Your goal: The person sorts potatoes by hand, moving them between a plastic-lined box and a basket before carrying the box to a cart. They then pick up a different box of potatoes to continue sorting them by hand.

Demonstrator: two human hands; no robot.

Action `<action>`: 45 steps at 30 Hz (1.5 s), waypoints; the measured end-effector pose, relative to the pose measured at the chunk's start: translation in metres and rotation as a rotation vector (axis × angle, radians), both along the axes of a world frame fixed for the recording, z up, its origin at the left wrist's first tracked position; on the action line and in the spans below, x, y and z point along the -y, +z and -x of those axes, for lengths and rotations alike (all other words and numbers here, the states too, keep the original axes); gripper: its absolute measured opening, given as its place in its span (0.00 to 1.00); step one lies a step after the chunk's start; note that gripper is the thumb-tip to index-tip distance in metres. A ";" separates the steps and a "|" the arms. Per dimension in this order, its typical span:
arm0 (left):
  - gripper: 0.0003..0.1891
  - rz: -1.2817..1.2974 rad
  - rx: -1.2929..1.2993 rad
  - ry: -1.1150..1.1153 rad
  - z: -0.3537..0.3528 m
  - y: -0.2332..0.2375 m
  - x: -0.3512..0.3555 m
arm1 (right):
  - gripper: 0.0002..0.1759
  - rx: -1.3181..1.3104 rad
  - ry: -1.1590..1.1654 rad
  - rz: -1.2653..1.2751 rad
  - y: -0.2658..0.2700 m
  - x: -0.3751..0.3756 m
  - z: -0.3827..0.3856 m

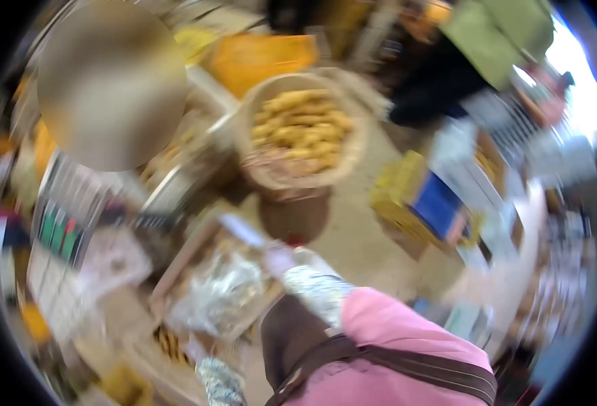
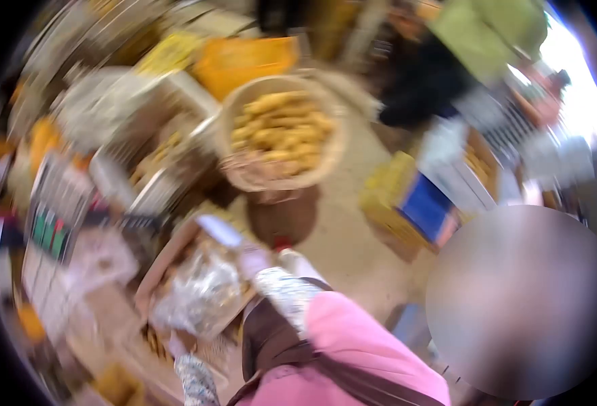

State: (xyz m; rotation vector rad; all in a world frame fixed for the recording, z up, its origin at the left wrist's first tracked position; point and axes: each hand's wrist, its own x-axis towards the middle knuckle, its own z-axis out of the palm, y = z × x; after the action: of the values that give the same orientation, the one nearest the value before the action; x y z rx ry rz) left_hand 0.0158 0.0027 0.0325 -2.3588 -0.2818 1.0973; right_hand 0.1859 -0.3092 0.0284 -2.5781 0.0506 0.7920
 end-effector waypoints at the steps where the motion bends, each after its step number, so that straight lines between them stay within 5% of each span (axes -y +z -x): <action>1: 0.17 0.047 -0.023 0.030 -0.008 -0.007 -0.004 | 0.12 0.074 -0.054 -0.053 -0.030 0.002 0.010; 2: 0.17 0.079 0.064 0.041 -0.011 -0.025 -0.018 | 0.11 0.198 0.020 -0.057 -0.061 0.000 0.021; 5: 0.16 0.205 0.274 0.059 -0.045 -0.052 -0.023 | 0.12 0.133 -0.134 -0.108 -0.039 0.006 0.032; 13: 0.16 0.687 0.477 -0.162 -0.144 -0.029 0.066 | 0.14 0.035 -0.544 -0.178 -0.011 0.047 0.175; 17: 0.16 0.929 0.314 -0.240 -0.140 -0.018 0.128 | 0.14 -0.075 -0.765 -0.261 0.001 0.096 0.286; 25: 0.17 1.023 -0.223 -0.433 -0.076 -0.050 0.252 | 0.15 -0.045 -1.605 -0.318 -0.008 0.156 0.522; 29: 0.13 1.141 -0.050 -0.834 0.043 0.025 0.454 | 0.14 0.067 -1.973 -0.282 0.070 0.209 0.631; 30: 0.14 1.108 -0.021 -0.944 0.071 0.038 0.485 | 0.14 0.074 -1.981 -0.302 0.044 0.225 0.664; 32: 0.16 1.163 0.021 -1.550 0.037 -0.051 0.546 | 0.14 -0.095 -1.842 -0.205 -0.027 0.239 0.697; 33: 0.10 1.048 0.014 -1.637 0.059 -0.057 0.583 | 0.14 -0.093 -1.852 -0.227 -0.030 0.250 0.715; 35: 0.06 0.915 -0.049 -1.893 0.139 -0.022 0.664 | 0.15 0.139 -2.351 -0.352 -0.022 0.276 0.756; 36: 0.08 0.889 -0.106 -2.083 0.189 0.007 0.705 | 0.15 0.139 -2.351 -0.352 -0.024 0.293 0.779; 38: 0.11 0.975 -0.129 -1.671 0.239 -0.022 0.775 | 0.15 0.091 -2.424 -0.237 -0.031 0.319 0.814; 42: 0.12 1.040 -0.301 -1.351 0.334 -0.058 0.905 | 0.17 0.163 -2.579 -0.224 -0.072 0.378 0.875; 45: 0.10 1.168 -0.429 -1.372 0.397 -0.112 0.993 | 0.19 0.196 -2.691 -0.091 -0.093 0.432 0.927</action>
State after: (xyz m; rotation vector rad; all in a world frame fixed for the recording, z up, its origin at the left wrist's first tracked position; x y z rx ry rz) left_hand -0.3815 -0.9900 -0.0799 -2.0433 2.2492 0.9684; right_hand -0.7413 -0.7407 -0.0642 -0.5153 2.2845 -0.5589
